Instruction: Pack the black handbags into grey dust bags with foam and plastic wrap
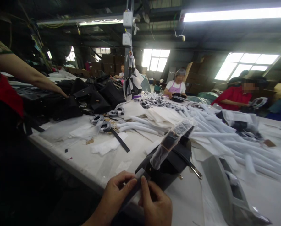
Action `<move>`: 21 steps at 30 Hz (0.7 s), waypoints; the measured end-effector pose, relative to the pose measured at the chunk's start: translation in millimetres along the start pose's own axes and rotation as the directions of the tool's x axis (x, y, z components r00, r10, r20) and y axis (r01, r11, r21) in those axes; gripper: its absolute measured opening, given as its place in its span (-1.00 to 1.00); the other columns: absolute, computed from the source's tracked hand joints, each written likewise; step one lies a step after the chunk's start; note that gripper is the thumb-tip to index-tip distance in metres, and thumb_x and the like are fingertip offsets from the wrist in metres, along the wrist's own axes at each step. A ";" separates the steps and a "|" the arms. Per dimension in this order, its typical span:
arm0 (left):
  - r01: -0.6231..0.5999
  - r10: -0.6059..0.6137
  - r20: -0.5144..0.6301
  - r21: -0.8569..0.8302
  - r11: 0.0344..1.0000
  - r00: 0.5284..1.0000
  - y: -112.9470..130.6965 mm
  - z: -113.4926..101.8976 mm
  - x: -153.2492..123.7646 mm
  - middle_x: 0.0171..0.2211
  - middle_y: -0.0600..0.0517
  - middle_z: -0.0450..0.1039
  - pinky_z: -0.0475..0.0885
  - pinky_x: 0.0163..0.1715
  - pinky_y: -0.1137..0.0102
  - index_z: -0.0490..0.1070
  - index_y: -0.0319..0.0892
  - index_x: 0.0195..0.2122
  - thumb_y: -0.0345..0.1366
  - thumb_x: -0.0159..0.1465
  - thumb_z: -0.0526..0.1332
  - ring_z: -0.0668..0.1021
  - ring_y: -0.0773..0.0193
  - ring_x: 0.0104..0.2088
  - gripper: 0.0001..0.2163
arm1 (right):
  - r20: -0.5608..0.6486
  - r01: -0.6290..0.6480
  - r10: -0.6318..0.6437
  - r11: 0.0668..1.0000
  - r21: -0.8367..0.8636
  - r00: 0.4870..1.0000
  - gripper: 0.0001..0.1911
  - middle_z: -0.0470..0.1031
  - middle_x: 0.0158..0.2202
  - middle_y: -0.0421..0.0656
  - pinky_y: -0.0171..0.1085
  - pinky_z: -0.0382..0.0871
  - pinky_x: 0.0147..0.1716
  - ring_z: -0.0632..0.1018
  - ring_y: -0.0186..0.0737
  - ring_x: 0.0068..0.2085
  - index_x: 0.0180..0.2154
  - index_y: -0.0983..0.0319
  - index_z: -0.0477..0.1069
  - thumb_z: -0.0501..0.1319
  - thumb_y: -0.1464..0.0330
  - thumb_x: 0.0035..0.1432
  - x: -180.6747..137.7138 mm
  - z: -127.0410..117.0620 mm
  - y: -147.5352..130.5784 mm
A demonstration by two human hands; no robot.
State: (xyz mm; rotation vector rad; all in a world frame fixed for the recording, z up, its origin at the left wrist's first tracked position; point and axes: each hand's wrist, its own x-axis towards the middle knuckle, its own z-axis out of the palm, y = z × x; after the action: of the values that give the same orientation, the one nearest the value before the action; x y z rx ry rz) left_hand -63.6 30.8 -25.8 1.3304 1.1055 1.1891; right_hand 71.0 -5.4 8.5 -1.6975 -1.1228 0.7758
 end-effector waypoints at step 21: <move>-0.426 0.439 -0.052 0.163 0.890 0.897 3.9 4.1 -6.6 -0.38 0.02 0.53 0.42 -0.38 0.54 0.59 -0.14 -0.27 -0.40 0.30 0.27 0.55 0.33 -0.38 -0.90 | -0.021 -0.042 0.045 0.990 0.131 0.999 -0.51 0.30 -0.71 -0.28 -0.34 0.21 -0.52 0.35 -0.30 -0.59 -0.61 0.20 0.44 0.30 -0.08 0.02 2.9 3.3 4.5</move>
State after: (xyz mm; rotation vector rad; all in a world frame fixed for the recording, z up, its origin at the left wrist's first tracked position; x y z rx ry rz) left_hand -60.1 23.5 -22.6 1.7154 0.9998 1.5251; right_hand 70.7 -2.3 3.1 -1.6216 -1.0002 0.8361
